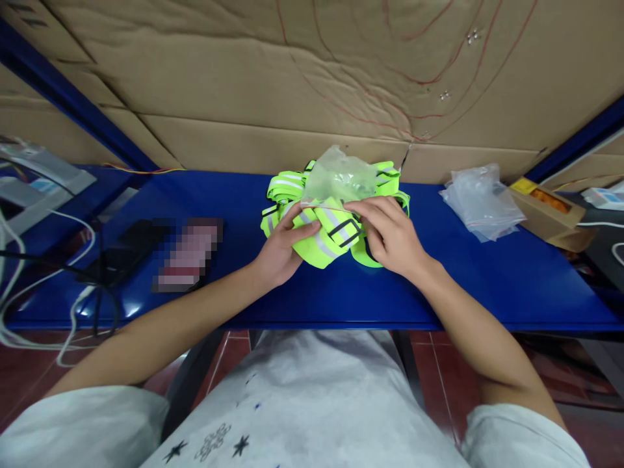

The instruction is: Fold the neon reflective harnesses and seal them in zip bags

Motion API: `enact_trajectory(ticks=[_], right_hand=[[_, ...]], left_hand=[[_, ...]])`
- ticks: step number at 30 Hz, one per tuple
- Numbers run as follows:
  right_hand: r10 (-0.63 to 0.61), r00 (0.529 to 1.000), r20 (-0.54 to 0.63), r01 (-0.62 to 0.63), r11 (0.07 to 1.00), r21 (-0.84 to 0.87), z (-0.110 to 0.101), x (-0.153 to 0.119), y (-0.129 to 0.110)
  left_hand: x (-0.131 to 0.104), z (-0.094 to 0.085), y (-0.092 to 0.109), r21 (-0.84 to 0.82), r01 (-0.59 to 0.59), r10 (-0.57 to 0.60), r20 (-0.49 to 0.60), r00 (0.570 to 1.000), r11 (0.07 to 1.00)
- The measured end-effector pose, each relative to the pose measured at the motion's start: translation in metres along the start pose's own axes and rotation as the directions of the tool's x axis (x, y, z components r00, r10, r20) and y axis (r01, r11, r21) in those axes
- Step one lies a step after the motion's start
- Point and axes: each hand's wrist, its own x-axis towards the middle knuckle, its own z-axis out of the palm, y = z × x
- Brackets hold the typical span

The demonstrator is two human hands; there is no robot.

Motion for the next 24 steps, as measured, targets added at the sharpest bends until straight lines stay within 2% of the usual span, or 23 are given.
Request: enact_trajectory(ticks=[5,8,11,14,19,21,24], right_hand=[[0.096,0.994,-0.046,-0.096,0.995,-0.002,0.007,-0.001,-0.005],[0.145,0.981,-0.125,-0.146,0.989,0.006,0.008,-0.003,-0.01],[0.155,0.965,-0.21,-0.152,0.988,0.03,0.01,-0.007,-0.016],[0.159,0.958,-0.24,-0.149,0.987,0.06,0.015,-0.009,-0.019],[0.24,0.943,-0.229,-0.196,0.961,0.197,0.013,-0.007,-0.022],[0.263,0.929,-0.262,-0.198,0.948,0.251,0.011,-0.006,-0.023],[0.193,0.917,-0.348,-0.124,0.97,0.209,0.01,-0.006,-0.024]], left_hand=[[0.001,0.005,0.001,0.016,-0.054,0.055,-0.087,0.995,0.998],[0.001,0.006,0.003,0.003,-0.089,0.089,-0.115,0.989,0.996],[0.001,0.006,0.004,0.036,-0.142,0.145,-0.123,0.982,0.989],[0.0,0.006,0.003,0.103,-0.172,0.184,-0.132,0.974,0.98],[-0.002,0.005,0.006,0.186,-0.207,0.226,-0.088,0.97,0.96],[-0.004,0.005,0.008,0.196,-0.241,0.256,-0.052,0.965,0.95],[-0.006,0.006,0.008,0.216,-0.292,0.303,-0.019,0.953,0.932]])
